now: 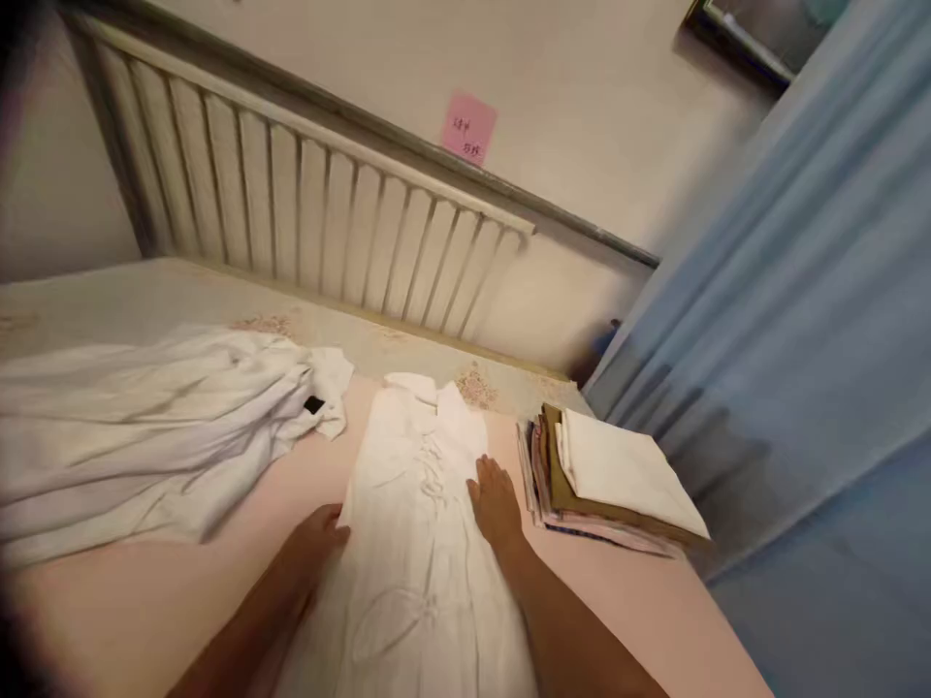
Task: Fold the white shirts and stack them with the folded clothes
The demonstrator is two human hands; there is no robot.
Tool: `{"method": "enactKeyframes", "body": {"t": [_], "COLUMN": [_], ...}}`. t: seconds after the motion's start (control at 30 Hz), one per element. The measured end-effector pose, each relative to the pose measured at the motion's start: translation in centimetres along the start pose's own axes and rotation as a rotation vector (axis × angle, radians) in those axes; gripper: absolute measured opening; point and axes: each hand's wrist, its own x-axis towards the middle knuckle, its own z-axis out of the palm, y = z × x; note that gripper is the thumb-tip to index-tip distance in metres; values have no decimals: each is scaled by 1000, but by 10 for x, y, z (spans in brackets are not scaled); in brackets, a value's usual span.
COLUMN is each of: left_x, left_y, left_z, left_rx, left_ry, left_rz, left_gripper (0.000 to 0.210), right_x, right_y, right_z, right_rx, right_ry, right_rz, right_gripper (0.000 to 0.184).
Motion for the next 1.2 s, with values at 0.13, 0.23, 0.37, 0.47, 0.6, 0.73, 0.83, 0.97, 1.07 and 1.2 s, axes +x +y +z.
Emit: {"method": "enactKeyframes", "body": {"t": [0.13,0.23,0.37,0.47,0.6,0.73,0.83,0.97,1.07,1.2], "left_x": [-5,-4,3,5,4,3,4,8,11,13], "left_y": [5,7,5,4,4,6,5,3,0,-3], "left_z": [1,0,-2,-1,1,1,2,3,4,5], "left_rx": [-34,-14,41,48,40,39,33,41,98,164], "left_ry": [48,50,53,58,50,48,43,14,35,58], "left_rz": [3,3,-4,0,-11,-15,-22,-42,-40,-27], "left_gripper": [35,33,31,30,30,31,31,32,31,28], "right_x": [-1,4,30,66,116,140,137,119,109,104], "right_y": [0,-3,-17,-41,-78,-118,-158,-214,-238,-242], "right_z": [-1,-9,-28,-39,-41,-38,-37,-28,-20,-16], "right_rx": [63,167,215,205,191,141,120,116,100,88], "right_ry": [25,58,116,127,58,-3,12,-22,-59,-75], "right_rz": [-4,72,217,255,237,179,50,-178,-273,-307], "right_gripper": [48,45,43,47,39,22,15,13,10,9]}}
